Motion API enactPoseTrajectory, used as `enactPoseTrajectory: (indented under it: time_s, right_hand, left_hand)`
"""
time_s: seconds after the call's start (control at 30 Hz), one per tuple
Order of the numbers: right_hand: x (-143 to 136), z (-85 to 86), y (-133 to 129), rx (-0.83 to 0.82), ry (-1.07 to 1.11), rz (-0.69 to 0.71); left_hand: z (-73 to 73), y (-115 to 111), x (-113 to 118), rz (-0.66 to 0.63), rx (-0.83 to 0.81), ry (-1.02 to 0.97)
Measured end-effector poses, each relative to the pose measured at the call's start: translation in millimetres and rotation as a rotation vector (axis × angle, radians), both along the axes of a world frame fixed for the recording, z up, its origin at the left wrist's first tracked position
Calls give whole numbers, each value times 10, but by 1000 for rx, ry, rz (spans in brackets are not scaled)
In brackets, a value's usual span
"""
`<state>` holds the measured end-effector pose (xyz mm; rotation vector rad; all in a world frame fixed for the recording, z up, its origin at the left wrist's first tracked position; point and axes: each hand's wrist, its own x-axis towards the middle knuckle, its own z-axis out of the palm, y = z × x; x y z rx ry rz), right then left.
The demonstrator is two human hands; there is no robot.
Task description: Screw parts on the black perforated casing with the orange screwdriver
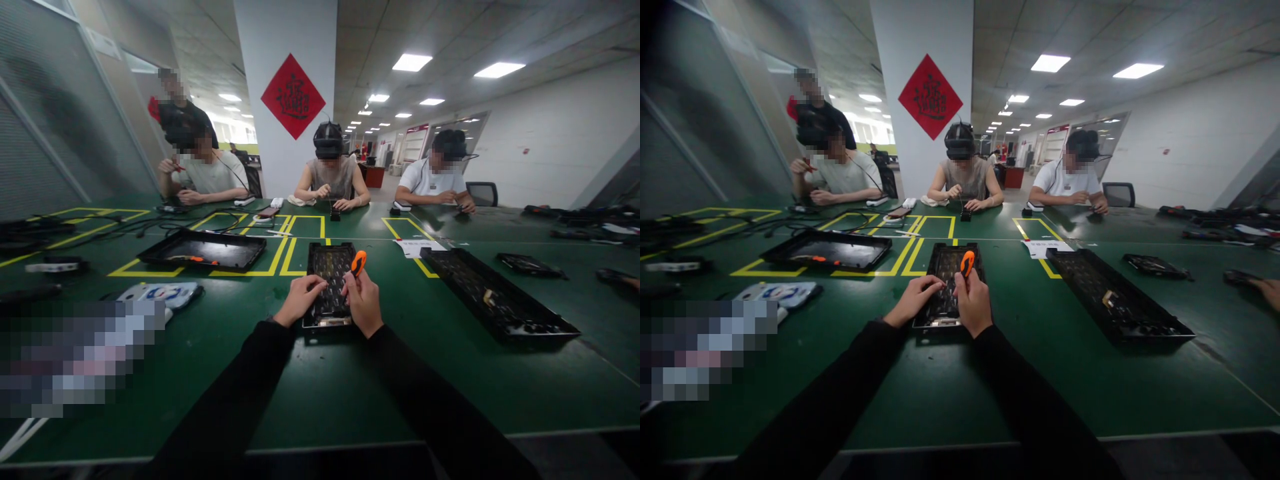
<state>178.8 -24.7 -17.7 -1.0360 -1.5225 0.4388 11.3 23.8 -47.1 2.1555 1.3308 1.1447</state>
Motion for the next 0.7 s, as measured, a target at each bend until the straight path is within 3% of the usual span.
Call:
enactPoseTrajectory:
  time_s: [0.47, 0.6, 0.7]
  right_hand:
    - [4, 8, 25, -48, 44, 87]
    - [-4, -24, 82, -47, 183, 146]
    - [-9, -54, 123, -48, 300, 112]
  left_hand:
    - [-7, 0, -4, -17, 32, 11]
    - [-25, 11, -5, -13, 34, 9]
    - [-34, 19, -4, -12, 37, 4]
